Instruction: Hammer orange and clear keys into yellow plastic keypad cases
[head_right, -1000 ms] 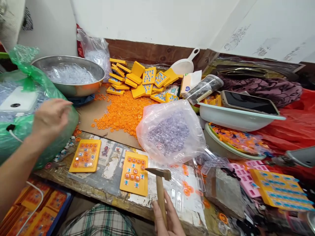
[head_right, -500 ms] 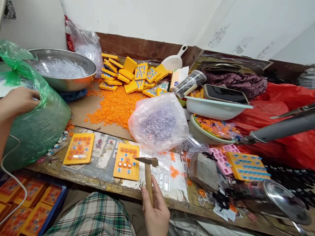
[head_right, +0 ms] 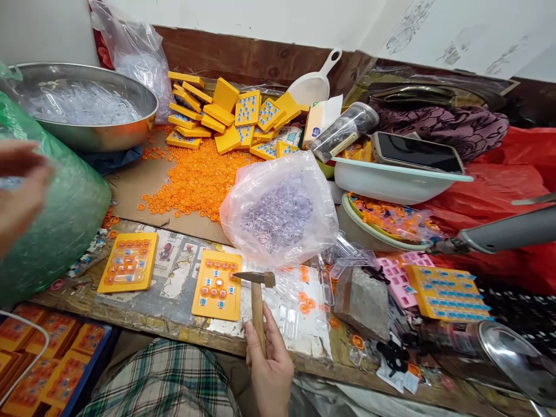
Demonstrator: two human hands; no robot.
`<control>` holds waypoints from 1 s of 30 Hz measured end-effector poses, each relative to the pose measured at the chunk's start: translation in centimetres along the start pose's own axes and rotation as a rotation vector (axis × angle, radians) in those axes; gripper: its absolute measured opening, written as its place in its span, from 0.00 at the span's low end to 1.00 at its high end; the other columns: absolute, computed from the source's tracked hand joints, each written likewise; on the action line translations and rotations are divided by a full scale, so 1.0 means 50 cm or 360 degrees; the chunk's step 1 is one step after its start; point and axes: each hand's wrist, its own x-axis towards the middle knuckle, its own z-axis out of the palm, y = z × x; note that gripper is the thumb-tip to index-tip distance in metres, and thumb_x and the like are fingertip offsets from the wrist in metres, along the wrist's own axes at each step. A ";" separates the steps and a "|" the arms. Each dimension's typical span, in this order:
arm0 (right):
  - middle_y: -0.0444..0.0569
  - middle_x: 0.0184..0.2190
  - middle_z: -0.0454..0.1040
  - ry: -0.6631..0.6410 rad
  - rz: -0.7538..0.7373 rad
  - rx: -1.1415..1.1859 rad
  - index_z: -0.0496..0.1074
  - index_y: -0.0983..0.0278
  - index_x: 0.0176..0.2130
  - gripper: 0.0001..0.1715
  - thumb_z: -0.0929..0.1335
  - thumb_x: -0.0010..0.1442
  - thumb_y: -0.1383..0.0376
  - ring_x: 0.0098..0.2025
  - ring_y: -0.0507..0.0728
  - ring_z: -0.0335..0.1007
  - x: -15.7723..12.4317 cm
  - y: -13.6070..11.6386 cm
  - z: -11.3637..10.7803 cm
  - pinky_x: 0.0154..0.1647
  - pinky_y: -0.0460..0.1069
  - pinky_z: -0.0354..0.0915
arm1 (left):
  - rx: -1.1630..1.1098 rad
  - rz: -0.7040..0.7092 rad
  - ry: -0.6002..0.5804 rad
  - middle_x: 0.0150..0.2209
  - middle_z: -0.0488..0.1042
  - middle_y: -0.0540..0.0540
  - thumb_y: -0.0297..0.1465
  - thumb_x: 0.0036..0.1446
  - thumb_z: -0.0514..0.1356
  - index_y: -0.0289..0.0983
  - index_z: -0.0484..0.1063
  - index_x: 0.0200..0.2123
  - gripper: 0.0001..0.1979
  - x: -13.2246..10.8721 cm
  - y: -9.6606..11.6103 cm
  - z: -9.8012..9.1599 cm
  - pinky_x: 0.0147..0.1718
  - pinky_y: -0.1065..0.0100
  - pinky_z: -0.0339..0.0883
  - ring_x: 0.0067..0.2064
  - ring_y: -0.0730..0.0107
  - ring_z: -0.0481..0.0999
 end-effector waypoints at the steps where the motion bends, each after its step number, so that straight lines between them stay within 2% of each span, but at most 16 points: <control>1: 0.44 0.31 0.73 0.0006 0.0007 -0.0010 0.68 0.62 0.57 0.39 0.74 0.48 0.52 0.19 0.46 0.52 0.001 -0.002 0.001 0.17 0.44 0.55 | -0.0176 0.0202 -0.0033 0.43 0.77 0.49 0.34 0.53 0.61 0.40 0.72 0.50 0.20 -0.044 0.039 0.025 0.47 0.60 0.70 0.42 0.65 0.76; 3: 0.42 0.26 0.70 0.0005 0.0008 -0.0027 0.67 0.62 0.57 0.40 0.74 0.48 0.52 0.19 0.46 0.52 -0.001 -0.003 0.001 0.17 0.44 0.54 | -0.0557 0.0602 -0.0437 0.38 0.79 0.47 0.28 0.57 0.58 0.38 0.74 0.46 0.13 -0.140 0.099 0.092 0.41 0.67 0.73 0.36 0.70 0.78; 5: 0.39 0.20 0.65 0.0008 0.0004 -0.0046 0.67 0.63 0.58 0.41 0.74 0.49 0.52 0.19 0.47 0.52 -0.005 -0.004 0.001 0.18 0.44 0.54 | -0.0591 0.0853 -0.0599 0.35 0.79 0.43 0.24 0.59 0.54 0.36 0.75 0.40 0.11 -0.229 0.129 0.160 0.36 0.68 0.74 0.36 0.68 0.77; 7: 0.38 0.19 0.63 0.0018 0.0005 -0.0075 0.66 0.63 0.58 0.40 0.73 0.50 0.53 0.19 0.48 0.52 -0.012 -0.004 0.001 0.18 0.44 0.54 | -0.0510 0.0897 -0.0739 0.35 0.78 0.41 0.23 0.61 0.51 0.35 0.75 0.38 0.12 -0.294 0.128 0.208 0.37 0.65 0.74 0.37 0.66 0.77; 9: 0.38 0.19 0.65 0.0029 -0.0001 -0.0117 0.66 0.63 0.59 0.40 0.73 0.51 0.53 0.18 0.48 0.53 -0.017 -0.004 0.002 0.18 0.44 0.55 | -0.0509 0.0835 -0.0840 0.37 0.77 0.40 0.23 0.61 0.51 0.35 0.75 0.39 0.12 -0.329 0.111 0.227 0.39 0.63 0.74 0.39 0.65 0.76; 12: 0.43 0.26 0.74 0.0044 -0.0059 -0.0208 0.67 0.63 0.58 0.38 0.72 0.51 0.53 0.22 0.51 0.63 -0.017 0.001 0.001 0.20 0.45 0.62 | -0.0646 0.0681 -0.0953 0.39 0.76 0.41 0.24 0.61 0.52 0.36 0.75 0.40 0.11 -0.340 0.088 0.220 0.41 0.62 0.73 0.42 0.64 0.75; 14: 0.49 0.39 0.78 0.0030 -0.0145 -0.0271 0.70 0.63 0.55 0.34 0.72 0.52 0.53 0.35 0.56 0.73 -0.013 0.008 -0.002 0.31 0.47 0.70 | -0.0749 0.0552 -0.0982 0.39 0.76 0.41 0.24 0.61 0.52 0.37 0.75 0.42 0.12 -0.335 0.091 0.207 0.41 0.62 0.72 0.41 0.64 0.74; 16: 0.51 0.51 0.74 -0.0037 -0.0276 -0.0346 0.72 0.62 0.53 0.29 0.71 0.53 0.54 0.49 0.61 0.72 -0.008 0.015 -0.007 0.47 0.51 0.70 | -0.0886 0.0448 -0.0979 0.40 0.76 0.42 0.25 0.61 0.53 0.38 0.73 0.46 0.13 -0.331 0.112 0.196 0.42 0.62 0.72 0.42 0.64 0.74; 18: 0.50 0.54 0.72 -0.0134 -0.0471 -0.0437 0.72 0.61 0.53 0.26 0.70 0.56 0.57 0.53 0.61 0.70 -0.006 0.018 -0.011 0.54 0.54 0.66 | -0.1028 0.0401 -0.0995 0.42 0.76 0.42 0.26 0.61 0.55 0.37 0.68 0.53 0.16 -0.328 0.143 0.188 0.44 0.62 0.71 0.43 0.64 0.75; 21: 0.50 0.53 0.73 -0.0249 -0.0833 -0.0569 0.69 0.59 0.56 0.24 0.68 0.59 0.63 0.51 0.60 0.72 -0.007 0.013 -0.009 0.53 0.53 0.68 | -0.1090 0.0366 -0.1113 0.41 0.76 0.42 0.26 0.60 0.55 0.37 0.63 0.57 0.21 -0.332 0.185 0.187 0.44 0.61 0.72 0.42 0.64 0.75; 24: 0.49 0.49 0.75 -0.0388 -0.1110 -0.0733 0.66 0.57 0.58 0.25 0.65 0.62 0.68 0.47 0.57 0.74 -0.007 0.000 -0.002 0.47 0.49 0.70 | -0.1026 0.0290 -0.1238 0.40 0.76 0.42 0.25 0.60 0.53 0.37 0.61 0.59 0.23 -0.339 0.199 0.195 0.43 0.60 0.73 0.41 0.63 0.76; 27: 0.48 0.44 0.76 -0.0557 -0.1197 -0.0915 0.64 0.54 0.60 0.27 0.63 0.63 0.70 0.42 0.53 0.75 -0.007 -0.015 0.000 0.42 0.44 0.70 | -0.1016 0.0226 -0.1269 0.39 0.77 0.42 0.23 0.59 0.50 0.37 0.59 0.60 0.25 -0.342 0.193 0.205 0.43 0.60 0.73 0.41 0.64 0.76; 30: 0.50 0.43 0.76 -0.0523 -0.1276 -0.0938 0.63 0.55 0.60 0.29 0.63 0.63 0.72 0.41 0.52 0.74 -0.008 -0.027 -0.003 0.41 0.44 0.69 | -0.1036 0.0178 -0.1272 0.38 0.77 0.43 0.21 0.58 0.49 0.37 0.59 0.60 0.26 -0.343 0.190 0.210 0.43 0.61 0.73 0.40 0.65 0.77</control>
